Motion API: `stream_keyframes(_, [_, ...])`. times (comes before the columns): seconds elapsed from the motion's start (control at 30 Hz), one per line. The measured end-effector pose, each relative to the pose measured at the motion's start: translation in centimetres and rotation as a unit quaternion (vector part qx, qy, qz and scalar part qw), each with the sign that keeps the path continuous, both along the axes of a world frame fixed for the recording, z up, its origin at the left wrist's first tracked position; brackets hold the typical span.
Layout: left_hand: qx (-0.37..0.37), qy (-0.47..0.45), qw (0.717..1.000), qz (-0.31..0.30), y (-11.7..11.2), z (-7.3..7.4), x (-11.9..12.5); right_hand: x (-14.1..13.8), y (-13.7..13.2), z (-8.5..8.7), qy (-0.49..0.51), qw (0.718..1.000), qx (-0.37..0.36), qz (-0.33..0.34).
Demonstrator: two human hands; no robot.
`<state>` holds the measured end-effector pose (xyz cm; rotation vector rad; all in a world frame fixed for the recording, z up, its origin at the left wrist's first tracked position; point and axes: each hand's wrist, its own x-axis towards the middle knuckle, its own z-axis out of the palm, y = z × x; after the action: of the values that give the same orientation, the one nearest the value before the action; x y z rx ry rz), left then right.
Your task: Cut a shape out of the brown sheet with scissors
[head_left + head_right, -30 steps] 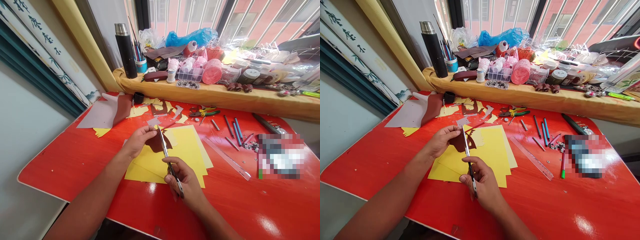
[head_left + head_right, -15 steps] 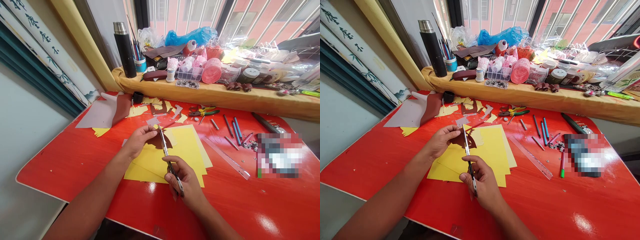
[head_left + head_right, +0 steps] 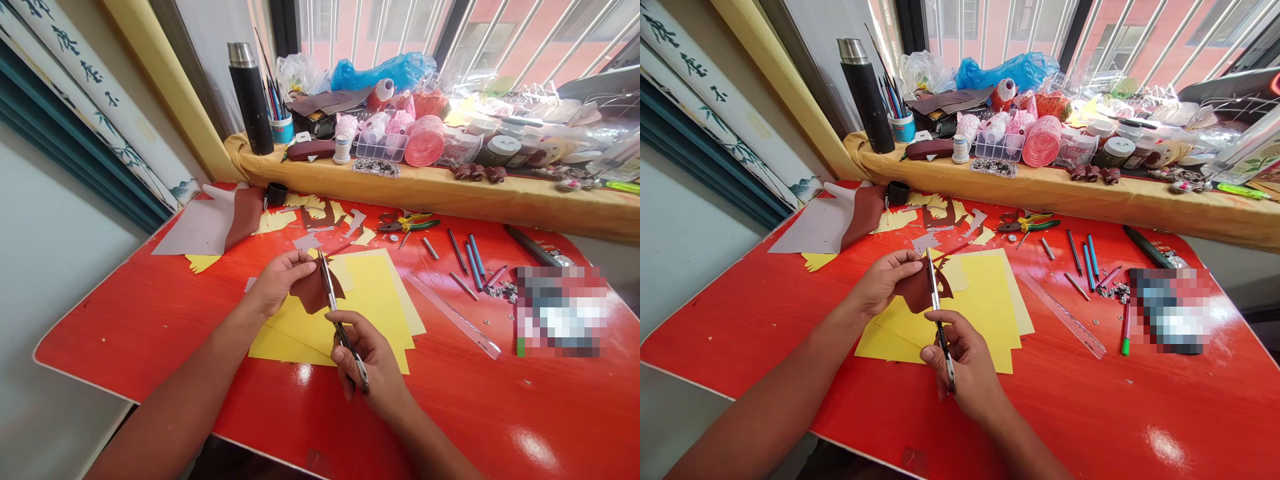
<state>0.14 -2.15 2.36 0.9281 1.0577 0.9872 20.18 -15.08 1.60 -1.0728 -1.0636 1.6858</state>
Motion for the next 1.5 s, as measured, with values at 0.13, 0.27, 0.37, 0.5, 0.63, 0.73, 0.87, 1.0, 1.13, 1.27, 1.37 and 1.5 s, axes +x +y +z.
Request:
stream_keyframes(0.13, [-0.008,-0.004,1.000,0.004,0.01,-0.04,0.04,0.00,0.00,-0.01,-0.004,1.000,-0.007,0.002])
stream_keyframes(0.27, [-0.011,-0.003,1.000,0.008,0.15,-0.22,-0.09,-0.01,-0.02,-0.04,-0.004,1.000,-0.016,0.001])
stream_keyframes(0.37, [0.002,-0.005,1.000,0.006,0.30,-0.41,-0.25,0.05,-0.03,0.04,-0.006,1.000,-0.018,-0.001])
stream_keyframes(0.5, [0.006,-0.007,1.000,0.002,0.39,-0.60,-0.38,0.08,-0.02,0.19,-0.010,1.000,-0.020,0.001])
stream_keyframes(0.63, [-0.001,0.002,1.000,-0.010,0.39,-0.54,-0.48,0.00,-0.01,0.06,-0.012,1.000,-0.022,0.009])
stream_keyframes(0.73, [0.001,0.009,1.000,-0.008,0.46,-0.49,-0.53,-0.02,0.02,-0.22,-0.008,1.000,-0.019,0.012])
stream_keyframes(0.87, [0.002,0.015,1.000,-0.001,0.65,-0.59,-0.57,0.00,0.08,-0.38,-0.002,1.000,-0.016,0.014])
stream_keyframes(1.0, [0.000,0.016,1.000,0.009,0.72,-0.72,-0.71,-0.03,0.09,-0.21,0.000,1.000,-0.017,0.013])
stream_keyframes(1.13, [-0.013,-0.009,1.000,-0.024,0.57,-0.66,-0.82,-0.03,0.12,-0.12,0.002,1.000,-0.018,0.002])
stream_keyframes(1.27, [-0.025,-0.020,0.999,-0.036,0.50,-0.51,-0.73,0.08,0.13,-0.26,0.004,1.000,-0.016,-0.004])
stream_keyframes(1.37, [-0.026,-0.025,0.999,-0.006,0.57,-0.40,-0.58,0.14,0.08,-0.33,0.004,1.000,-0.014,0.001])
stream_keyframes(1.5, [-0.026,-0.024,0.999,-0.005,0.62,-0.13,-0.48,0.09,-0.01,-0.29,0.000,1.000,-0.007,0.008])
